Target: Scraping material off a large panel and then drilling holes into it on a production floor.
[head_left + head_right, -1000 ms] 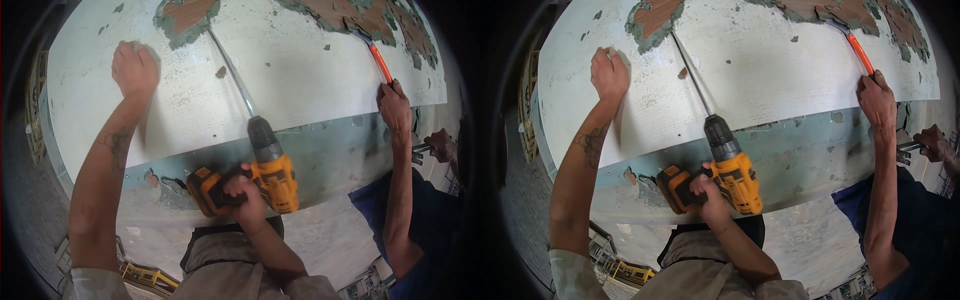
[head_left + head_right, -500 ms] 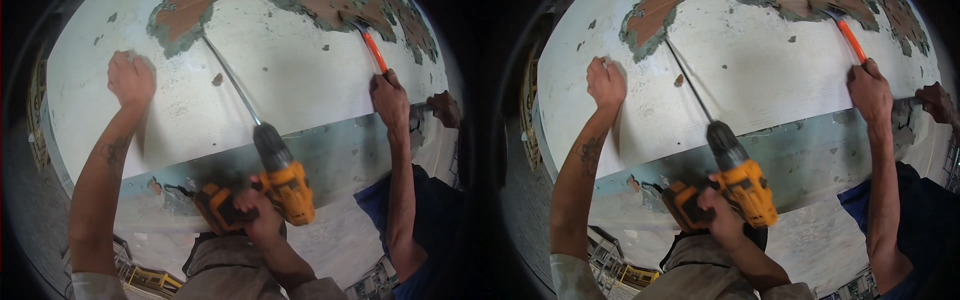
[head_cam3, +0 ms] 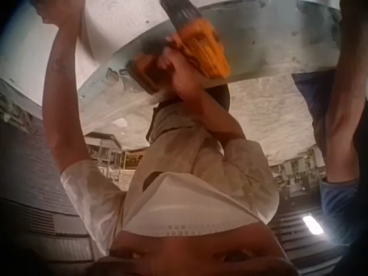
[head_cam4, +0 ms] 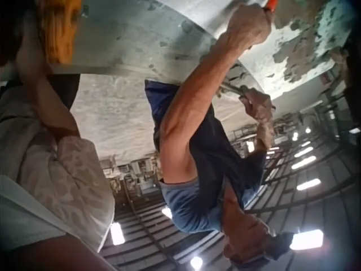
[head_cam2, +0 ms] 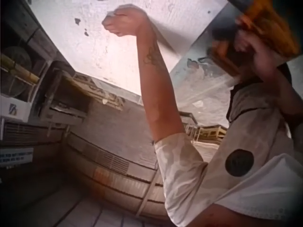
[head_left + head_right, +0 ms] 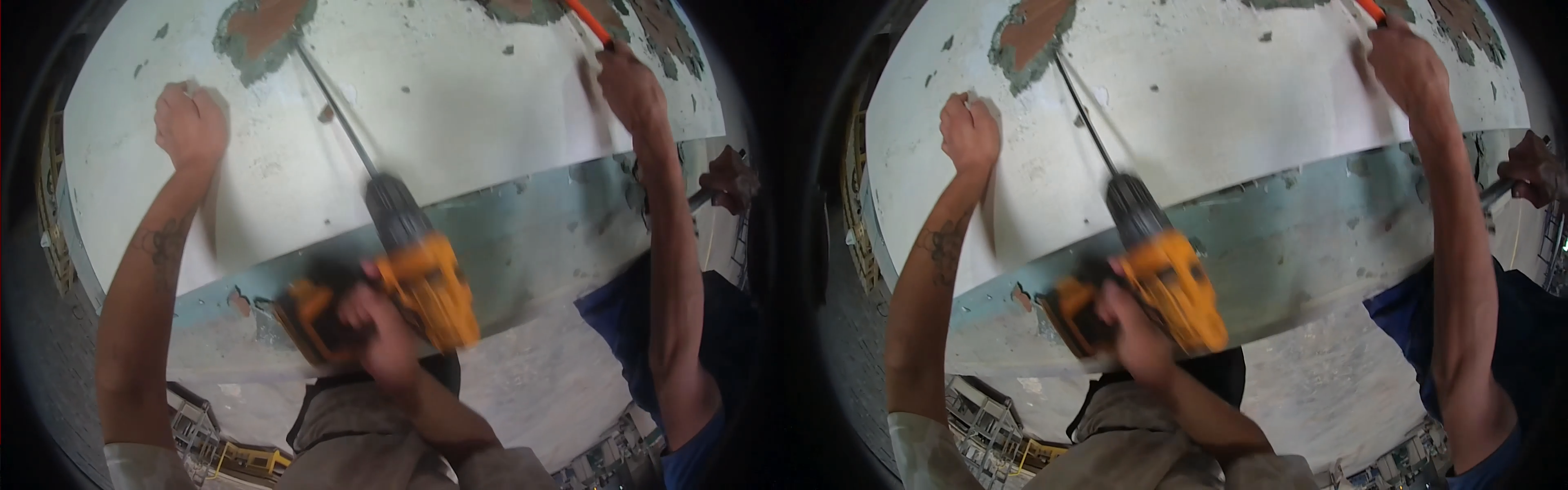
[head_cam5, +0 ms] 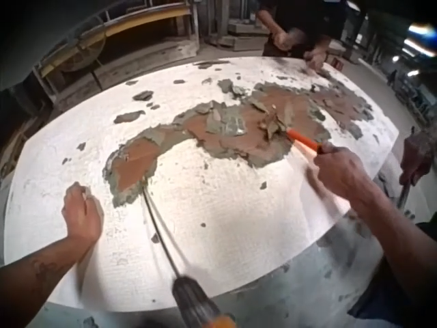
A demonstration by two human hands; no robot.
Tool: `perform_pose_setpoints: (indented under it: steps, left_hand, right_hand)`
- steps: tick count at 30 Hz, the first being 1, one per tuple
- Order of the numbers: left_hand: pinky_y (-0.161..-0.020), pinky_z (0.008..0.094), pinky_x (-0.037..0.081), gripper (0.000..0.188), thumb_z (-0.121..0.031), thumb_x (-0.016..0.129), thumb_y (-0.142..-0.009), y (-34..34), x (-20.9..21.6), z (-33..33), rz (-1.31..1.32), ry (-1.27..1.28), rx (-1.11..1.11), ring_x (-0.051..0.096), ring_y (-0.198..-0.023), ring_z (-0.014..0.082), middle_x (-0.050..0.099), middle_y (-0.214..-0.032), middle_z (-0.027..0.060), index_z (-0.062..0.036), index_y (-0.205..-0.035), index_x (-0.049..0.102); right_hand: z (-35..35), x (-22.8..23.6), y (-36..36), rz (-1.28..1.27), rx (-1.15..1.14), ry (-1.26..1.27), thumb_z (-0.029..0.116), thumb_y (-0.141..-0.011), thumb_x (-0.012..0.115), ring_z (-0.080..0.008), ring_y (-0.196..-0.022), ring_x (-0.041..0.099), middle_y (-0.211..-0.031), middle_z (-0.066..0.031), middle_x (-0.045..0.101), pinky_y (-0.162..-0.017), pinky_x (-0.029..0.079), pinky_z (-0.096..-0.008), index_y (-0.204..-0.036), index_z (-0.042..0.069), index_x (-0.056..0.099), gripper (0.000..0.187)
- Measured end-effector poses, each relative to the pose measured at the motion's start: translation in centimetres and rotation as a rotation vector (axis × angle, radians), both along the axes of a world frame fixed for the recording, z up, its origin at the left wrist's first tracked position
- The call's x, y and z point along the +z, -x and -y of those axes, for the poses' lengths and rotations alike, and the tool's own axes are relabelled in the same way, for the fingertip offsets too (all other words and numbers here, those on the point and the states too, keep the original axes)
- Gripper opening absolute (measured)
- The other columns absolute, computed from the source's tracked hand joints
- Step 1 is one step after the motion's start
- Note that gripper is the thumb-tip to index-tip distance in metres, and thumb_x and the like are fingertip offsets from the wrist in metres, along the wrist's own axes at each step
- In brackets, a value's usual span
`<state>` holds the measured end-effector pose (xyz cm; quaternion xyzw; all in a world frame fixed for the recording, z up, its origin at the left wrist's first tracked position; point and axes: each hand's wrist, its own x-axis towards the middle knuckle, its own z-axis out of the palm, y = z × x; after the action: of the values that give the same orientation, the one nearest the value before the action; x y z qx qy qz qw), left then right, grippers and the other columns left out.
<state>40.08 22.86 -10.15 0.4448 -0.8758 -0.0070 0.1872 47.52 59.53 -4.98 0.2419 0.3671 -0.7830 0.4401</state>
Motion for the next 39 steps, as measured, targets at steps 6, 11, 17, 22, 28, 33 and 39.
perform_pose_setpoints:
  steps: [6,11,17,22,28,33,39]
  left_hand:
    - [-0.113,0.0562,0.031,0.041,-0.03,0.05,-0.097,-0.6,-0.3,-0.6,0.029,-0.06,0.038,0.048,-0.132,0.0396,0.055,-0.138,0.02,-0.0042,-0.129,0.055]
    - [-0.111,0.0572,0.034,0.045,-0.034,0.051,-0.099,-0.5,-0.3,-0.4,0.044,-0.026,0.01,0.048,-0.132,0.0398,0.055,-0.139,0.0198,-0.006,-0.133,0.055]
    - [-0.113,0.0558,0.03,0.042,-0.031,0.051,-0.097,-0.5,-0.2,-0.7,0.038,-0.055,0.028,0.046,-0.131,0.0381,0.052,-0.138,0.0188,-0.0034,-0.129,0.054]
    - [-0.113,0.0559,0.03,0.043,-0.031,0.052,-0.097,-0.5,-0.2,-0.5,0.049,-0.045,0.014,0.047,-0.131,0.0381,0.053,-0.138,0.019,-0.0034,-0.13,0.054]
    - [-0.113,0.0554,0.03,0.043,-0.032,0.052,-0.098,-0.6,-0.3,-0.3,0.048,-0.031,-0.006,0.048,-0.129,0.0385,0.053,-0.137,0.0191,-0.0025,-0.13,0.054]
    - [-0.112,0.0555,0.03,0.044,-0.032,0.052,-0.099,-0.5,-0.4,-0.5,0.046,-0.034,-0.011,0.048,-0.129,0.0388,0.054,-0.137,0.0193,-0.0021,-0.13,0.054]
    - [-0.112,0.0553,0.029,0.044,-0.031,0.052,-0.099,-0.7,0.0,-0.8,0.039,-0.029,-0.021,0.047,-0.13,0.0393,0.054,-0.136,0.019,-0.0006,-0.131,0.052]
  right_hand:
    - [-0.4,1.0,0.8,0.074,0.086,-0.003,0.011,-0.104,0.054,-0.0126,-0.075,0.045,-0.08,0.0014,0.041,-0.077,0.044,-0.0353,-0.139,0.008,0.051,0.036]
    - [-2.3,3.9,0.4,0.113,0.054,-0.072,0.014,-0.1,0.057,-0.0135,-0.076,0.043,-0.08,0.0011,0.042,-0.08,0.043,-0.0362,-0.133,0.013,0.05,0.034]
    - [-1.8,3.1,0.9,0.184,-0.019,0.004,0.016,-0.097,0.06,-0.0128,-0.074,0.043,-0.079,0.0014,0.041,-0.078,0.042,-0.0353,-0.127,0.015,0.052,0.031]
    - [-1.8,3.1,0.8,0.185,-0.063,0.04,0.016,-0.095,0.06,-0.0131,-0.066,0.044,-0.072,0.0028,0.039,-0.071,0.043,-0.036,-0.124,0.015,0.053,0.03]
    - [-1.7,3.0,2.2,0.175,-0.082,-0.004,0.015,-0.095,0.059,-0.013,-0.065,0.043,-0.072,0.0023,0.04,-0.068,0.043,-0.0351,-0.122,0.014,0.053,0.028]
    - [0.1,3.2,2.1,0.126,-0.089,-0.068,0.015,-0.096,0.058,-0.0129,-0.064,0.043,-0.073,0.0018,0.041,-0.068,0.043,-0.0348,-0.124,0.013,0.053,0.028]
    - [-0.3,3.8,0.7,-0.009,-0.011,-0.156,0.015,-0.097,0.057,-0.013,-0.067,0.042,-0.074,0.0018,0.041,-0.073,0.043,-0.035,-0.125,0.015,0.052,0.029]
